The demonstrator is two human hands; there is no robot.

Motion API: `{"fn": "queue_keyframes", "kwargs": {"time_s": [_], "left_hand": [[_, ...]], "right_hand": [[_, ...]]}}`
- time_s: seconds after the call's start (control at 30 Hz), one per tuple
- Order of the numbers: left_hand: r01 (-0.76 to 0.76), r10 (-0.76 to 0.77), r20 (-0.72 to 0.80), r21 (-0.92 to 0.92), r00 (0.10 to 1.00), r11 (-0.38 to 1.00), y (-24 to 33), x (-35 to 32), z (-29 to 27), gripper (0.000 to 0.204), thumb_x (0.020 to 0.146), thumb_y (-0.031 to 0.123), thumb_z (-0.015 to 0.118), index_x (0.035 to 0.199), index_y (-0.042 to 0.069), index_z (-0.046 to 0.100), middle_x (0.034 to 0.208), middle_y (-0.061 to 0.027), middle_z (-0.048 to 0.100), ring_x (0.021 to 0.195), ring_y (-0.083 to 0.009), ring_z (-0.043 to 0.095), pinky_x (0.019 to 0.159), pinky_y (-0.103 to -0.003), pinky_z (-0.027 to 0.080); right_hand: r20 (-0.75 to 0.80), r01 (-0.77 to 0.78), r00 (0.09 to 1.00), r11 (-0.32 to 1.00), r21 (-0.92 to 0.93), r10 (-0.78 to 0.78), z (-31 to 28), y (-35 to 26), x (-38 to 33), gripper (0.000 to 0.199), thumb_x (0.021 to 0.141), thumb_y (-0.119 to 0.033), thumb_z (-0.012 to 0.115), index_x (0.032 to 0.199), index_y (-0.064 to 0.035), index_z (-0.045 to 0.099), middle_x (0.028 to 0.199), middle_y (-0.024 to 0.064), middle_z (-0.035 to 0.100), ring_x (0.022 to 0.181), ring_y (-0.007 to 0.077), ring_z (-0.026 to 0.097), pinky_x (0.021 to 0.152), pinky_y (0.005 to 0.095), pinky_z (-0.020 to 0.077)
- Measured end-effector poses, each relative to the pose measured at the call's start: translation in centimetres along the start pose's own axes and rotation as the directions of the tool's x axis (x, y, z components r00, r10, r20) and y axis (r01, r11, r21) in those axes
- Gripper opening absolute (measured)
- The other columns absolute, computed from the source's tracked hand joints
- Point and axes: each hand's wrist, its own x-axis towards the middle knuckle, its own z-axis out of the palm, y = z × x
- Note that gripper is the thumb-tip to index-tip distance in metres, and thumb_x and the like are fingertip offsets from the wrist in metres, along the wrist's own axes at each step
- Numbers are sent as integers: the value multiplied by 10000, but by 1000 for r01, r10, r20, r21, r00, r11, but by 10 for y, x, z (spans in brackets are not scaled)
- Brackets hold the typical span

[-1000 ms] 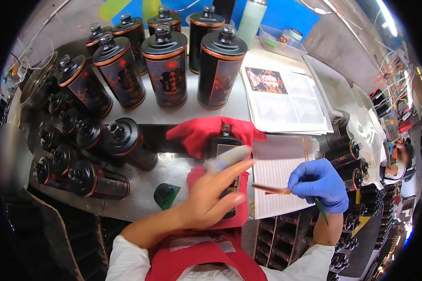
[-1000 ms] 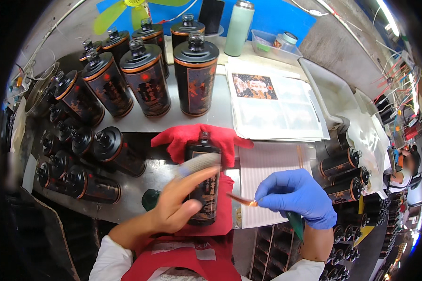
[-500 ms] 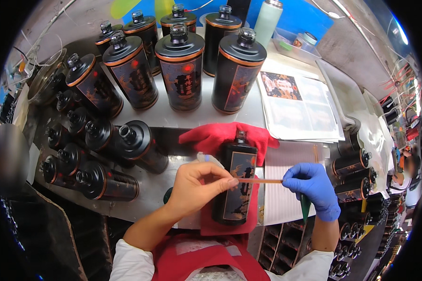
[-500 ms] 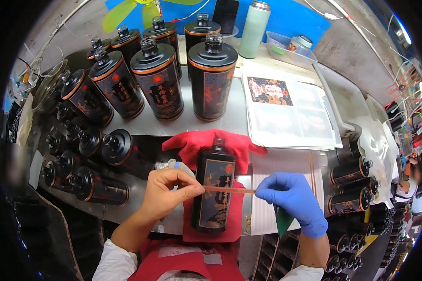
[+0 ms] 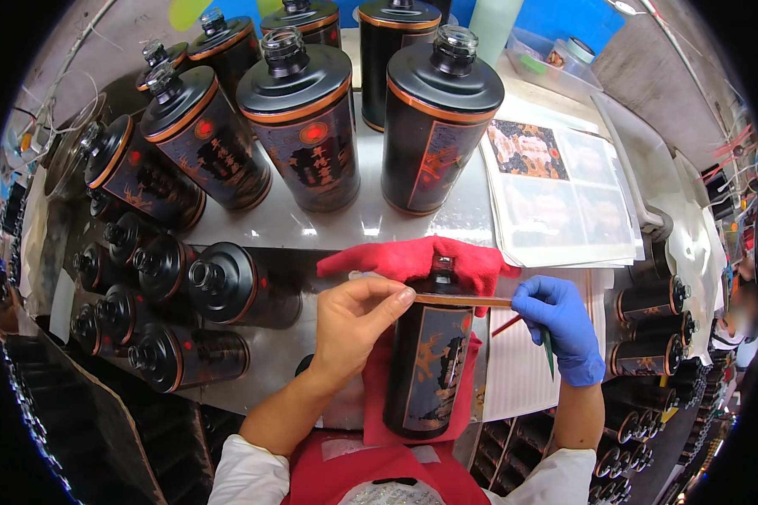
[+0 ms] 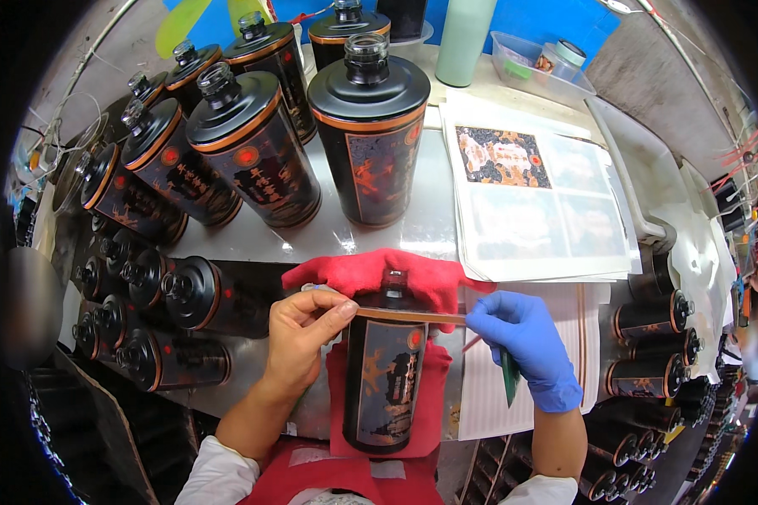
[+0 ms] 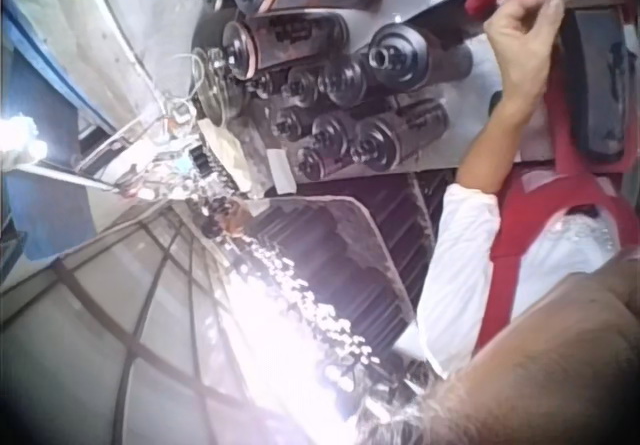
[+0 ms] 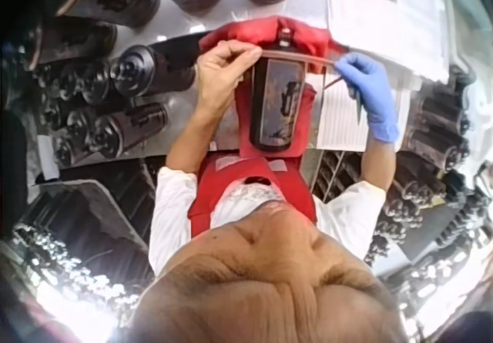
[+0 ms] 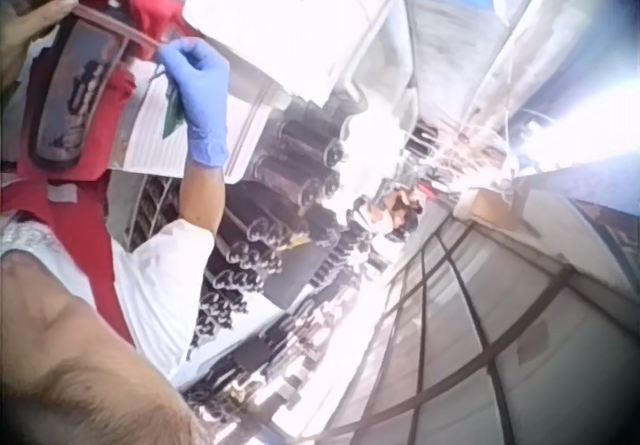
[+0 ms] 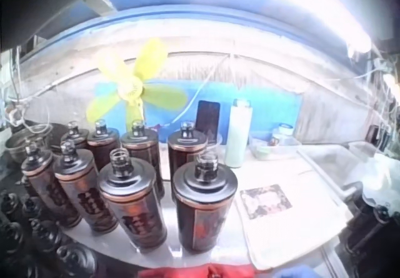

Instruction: The person applies decorative labels to cylindrical containers. They pick up a container, place a label on its surface, smooth it with a green tool, and then wipe the container with a cloth. The process is repeated for multiple containers.

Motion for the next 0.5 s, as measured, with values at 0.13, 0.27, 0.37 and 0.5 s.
{"fn": "queue_keyframes", "kwargs": {"time_s": [0.13, 0.27, 0.37, 0.5], "left_hand": [[0, 1, 2, -17, 1000, 1000, -2, 2, 1, 71, 758, -31, 685, 813, -4, 650, 759, -14, 600, 670, -56, 526, 597, -179, 401], [0, 0, -10, -17, 1000, 1000, -3, 2, 1, 78, 752, -39, 689, 807, -3, 647, 757, -19, 603, 668, -57, 530, 599, -179, 404], [17, -18, -18, -32, 1000, 999, -4, 3, 2, 85, 750, -42, 690, 804, 0, 640, 760, -21, 605, 669, -60, 535, 605, -180, 411], [31, -33, -34, -54, 999, 998, -9, 3, 2, 107, 751, -45, 689, 809, 10, 618, 762, -18, 605, 672, -57, 538, 608, -182, 419]], "right_hand": [[3, 0, 1000, 1000, 2, 0, -3, 4, 4, 116, 785, -123, 673, 775, -21, 620, 581, -11, 522, 435, 34, 445, 387, 171, 339], [1, -13, 1000, 1000, -7, 13, -7, 7, 4, 111, 779, -118, 670, 763, -21, 619, 569, -13, 515, 425, 34, 441, 378, 173, 335], [-12, -15, 1000, 1000, -4, 15, -7, 8, 5, 108, 773, -116, 671, 760, -21, 620, 563, -13, 512, 424, 34, 441, 378, 174, 336], [-31, -24, 999, 1000, -7, 24, -6, 8, 6, 106, 770, -111, 670, 758, -19, 620, 559, -9, 511, 424, 35, 441, 379, 173, 337]]}}
